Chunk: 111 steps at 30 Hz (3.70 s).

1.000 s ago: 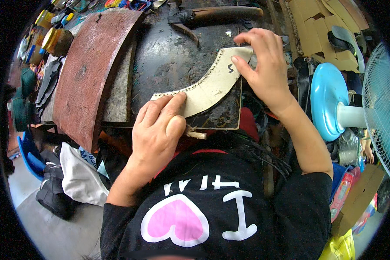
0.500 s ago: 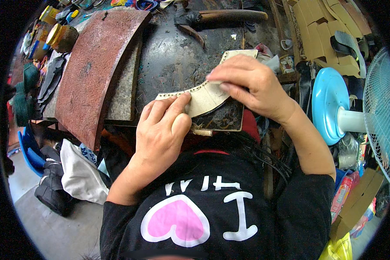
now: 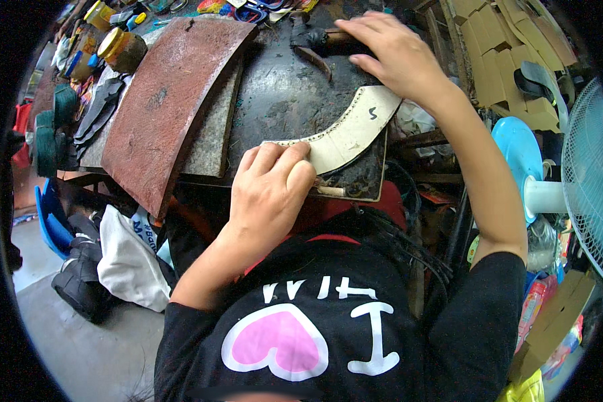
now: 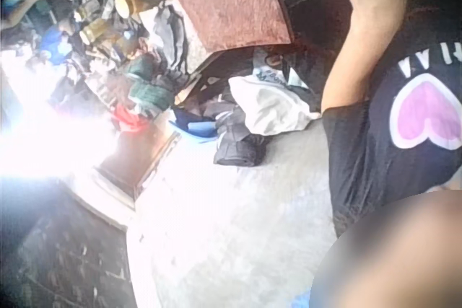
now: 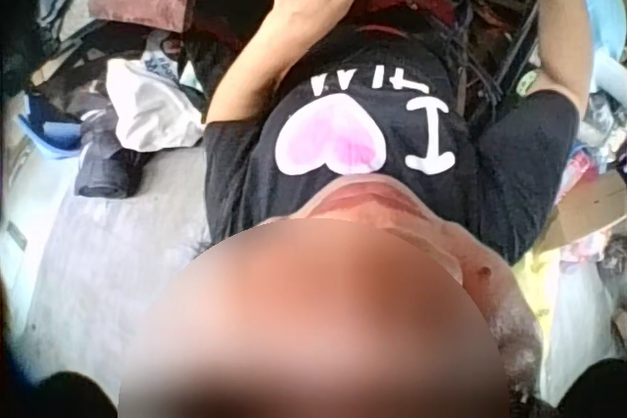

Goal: The person aligns a curved shoe upper piece on a workbench, then uses a hammer to tap along the stitched edge to flatten and set the seam. The person repeatedly repositions the piece and continues hammering along different sections of the edge.

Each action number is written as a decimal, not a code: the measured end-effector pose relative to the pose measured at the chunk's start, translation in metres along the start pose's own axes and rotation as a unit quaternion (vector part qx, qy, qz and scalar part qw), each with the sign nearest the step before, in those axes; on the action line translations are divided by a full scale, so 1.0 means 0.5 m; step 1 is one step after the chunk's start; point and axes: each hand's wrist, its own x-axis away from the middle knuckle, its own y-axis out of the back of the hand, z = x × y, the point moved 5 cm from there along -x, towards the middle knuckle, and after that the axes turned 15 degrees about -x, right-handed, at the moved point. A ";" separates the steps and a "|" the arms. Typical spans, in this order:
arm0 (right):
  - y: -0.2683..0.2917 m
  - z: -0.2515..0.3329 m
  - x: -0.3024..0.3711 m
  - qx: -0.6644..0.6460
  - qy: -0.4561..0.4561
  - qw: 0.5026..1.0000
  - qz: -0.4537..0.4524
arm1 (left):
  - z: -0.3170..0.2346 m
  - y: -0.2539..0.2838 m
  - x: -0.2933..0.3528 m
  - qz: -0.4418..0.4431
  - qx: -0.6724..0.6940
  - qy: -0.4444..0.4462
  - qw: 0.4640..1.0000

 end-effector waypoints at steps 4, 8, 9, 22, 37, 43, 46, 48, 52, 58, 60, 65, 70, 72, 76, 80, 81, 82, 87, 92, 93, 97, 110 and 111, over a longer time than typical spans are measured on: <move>-0.033 -0.071 -0.043 -0.002 0.017 1.000 -0.003 | 0.003 -0.004 0.004 -0.011 0.004 0.028 1.000; -0.002 -0.057 -0.053 0.050 0.096 0.991 -0.079 | -0.001 -0.005 0.006 -0.016 -0.009 0.040 0.999; 0.005 -0.048 -0.046 0.048 0.076 0.993 -0.073 | -0.001 -0.005 0.005 -0.018 -0.011 0.038 0.999; 0.039 0.004 0.047 -0.145 -0.256 0.934 0.202 | 0.000 -0.001 0.001 0.000 0.006 0.040 0.999; -0.001 -0.020 -0.087 -0.380 -0.106 0.886 0.244 | 0.036 -0.007 -0.033 -0.023 -0.077 0.085 0.993; -0.001 -0.072 -0.118 -0.327 -0.085 0.912 0.234 | 0.053 -0.028 -0.055 0.000 -0.063 0.101 0.993; 0.010 -0.096 -0.122 -0.279 -0.106 0.924 0.238 | 0.051 -0.045 -0.070 -0.007 -0.062 0.083 0.995; 0.007 -0.106 -0.115 -0.256 -0.145 0.924 0.242 | 0.049 -0.049 -0.069 -0.011 -0.063 0.071 0.995; 0.017 -0.094 -0.099 -0.098 -0.131 0.970 0.181 | 0.052 -0.048 -0.066 -0.020 -0.049 0.074 0.996; 0.018 -0.060 -0.071 0.003 -0.143 0.986 0.082 | 0.040 -0.058 -0.096 -0.050 -0.066 0.090 0.992; 0.015 -0.061 -0.052 -0.014 -0.162 0.986 0.025 | 0.039 -0.063 -0.102 -0.044 -0.069 0.086 0.993; 0.031 -0.087 -0.006 -0.046 -0.087 0.988 -0.121 | 0.055 -0.069 -0.109 -0.009 -0.034 0.070 0.997; 0.002 -0.158 0.012 -0.282 -0.235 0.926 -0.094 | 0.059 -0.072 -0.105 0.025 -0.015 0.064 0.998; 0.000 -0.163 0.003 -0.305 -0.226 0.918 -0.119 | 0.059 -0.074 -0.105 0.020 -0.007 0.063 0.998; 0.014 -0.138 -0.027 -0.202 -0.142 0.960 -0.131 | 0.059 -0.077 -0.105 -0.002 -0.004 0.053 0.999; 0.016 -0.095 -0.055 -0.093 -0.045 0.991 -0.081 | 0.059 -0.079 -0.104 0.007 0.001 0.049 0.999; 0.016 -0.082 -0.060 -0.080 -0.003 0.994 -0.072 | 0.060 -0.080 -0.104 0.012 0.003 0.050 0.999; 0.016 -0.090 -0.063 -0.118 -0.054 0.988 -0.087 | 0.060 -0.080 -0.104 0.011 0.008 0.053 0.999; 0.024 -0.140 -0.038 -0.129 -0.248 0.954 -0.110 | 0.062 -0.077 -0.107 -0.043 -0.009 0.038 0.998; 0.018 -0.157 0.003 -0.172 -0.221 0.952 -0.120 | 0.063 -0.087 -0.105 -0.011 0.013 0.047 0.999; 0.014 -0.158 0.003 -0.158 -0.224 0.955 -0.117 | 0.062 -0.086 -0.104 -0.010 0.014 0.045 0.999; 0.021 -0.112 -0.041 -0.045 -0.059 0.989 -0.127 | 0.062 -0.085 -0.102 -0.006 0.011 0.043 0.999; 0.008 -0.097 -0.087 0.019 -0.187 0.982 -0.012 | 0.062 -0.081 -0.101 -0.016 0.006 0.032 0.999; 0.019 -0.087 -0.080 0.053 -0.170 0.984 -0.007 | 0.062 -0.080 -0.101 -0.018 0.005 0.033 0.999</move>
